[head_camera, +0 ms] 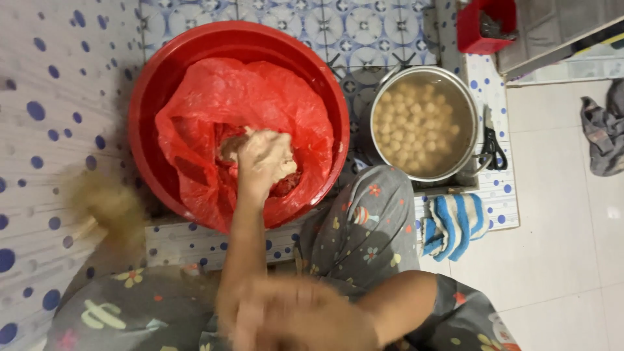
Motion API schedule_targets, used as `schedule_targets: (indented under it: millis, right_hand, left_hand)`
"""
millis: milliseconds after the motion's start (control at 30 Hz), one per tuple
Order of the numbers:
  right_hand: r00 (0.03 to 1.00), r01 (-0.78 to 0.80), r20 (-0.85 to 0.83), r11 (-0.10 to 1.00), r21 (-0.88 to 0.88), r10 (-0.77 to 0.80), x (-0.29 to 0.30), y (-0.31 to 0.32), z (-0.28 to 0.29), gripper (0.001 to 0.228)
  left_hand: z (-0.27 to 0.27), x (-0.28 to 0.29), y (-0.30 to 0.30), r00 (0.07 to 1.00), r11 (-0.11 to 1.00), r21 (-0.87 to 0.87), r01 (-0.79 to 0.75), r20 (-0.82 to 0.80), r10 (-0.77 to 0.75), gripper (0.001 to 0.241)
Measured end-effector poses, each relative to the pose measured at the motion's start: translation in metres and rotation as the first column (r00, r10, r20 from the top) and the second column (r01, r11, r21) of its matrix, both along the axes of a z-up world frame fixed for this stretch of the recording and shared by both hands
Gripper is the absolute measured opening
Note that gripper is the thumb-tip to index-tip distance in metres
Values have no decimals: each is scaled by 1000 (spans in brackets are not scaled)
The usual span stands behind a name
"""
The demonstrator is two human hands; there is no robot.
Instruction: The person is manually shaping meatballs from a large mass of meat paste in a red basin and dropping them into a pot of water using a spoon.
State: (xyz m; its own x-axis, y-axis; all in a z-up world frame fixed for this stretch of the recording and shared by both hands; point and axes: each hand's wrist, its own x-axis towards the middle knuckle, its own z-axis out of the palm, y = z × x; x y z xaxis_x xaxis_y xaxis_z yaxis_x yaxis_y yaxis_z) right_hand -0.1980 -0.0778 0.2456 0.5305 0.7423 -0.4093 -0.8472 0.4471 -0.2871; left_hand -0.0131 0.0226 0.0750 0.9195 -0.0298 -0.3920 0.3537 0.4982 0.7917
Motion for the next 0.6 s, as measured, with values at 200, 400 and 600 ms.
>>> schedule_targets:
  millis: [200,400,600]
  right_hand:
    - [939,287,201,958,-13,-279,62,-21,-29,11]
    - [700,621,676,665,-415,-231,81,-56,-83,21]
    - [630,719,776,364,-592,18,91,-83,-90,21]
  left_hand:
    - [-54,6,3,991,983,184,4,132,-29,34]
    - [-36,2,-6,874,780,549,-301,486,-5,28]
    - [5,4,-5,998,973,-225,-54,-26,49,8]
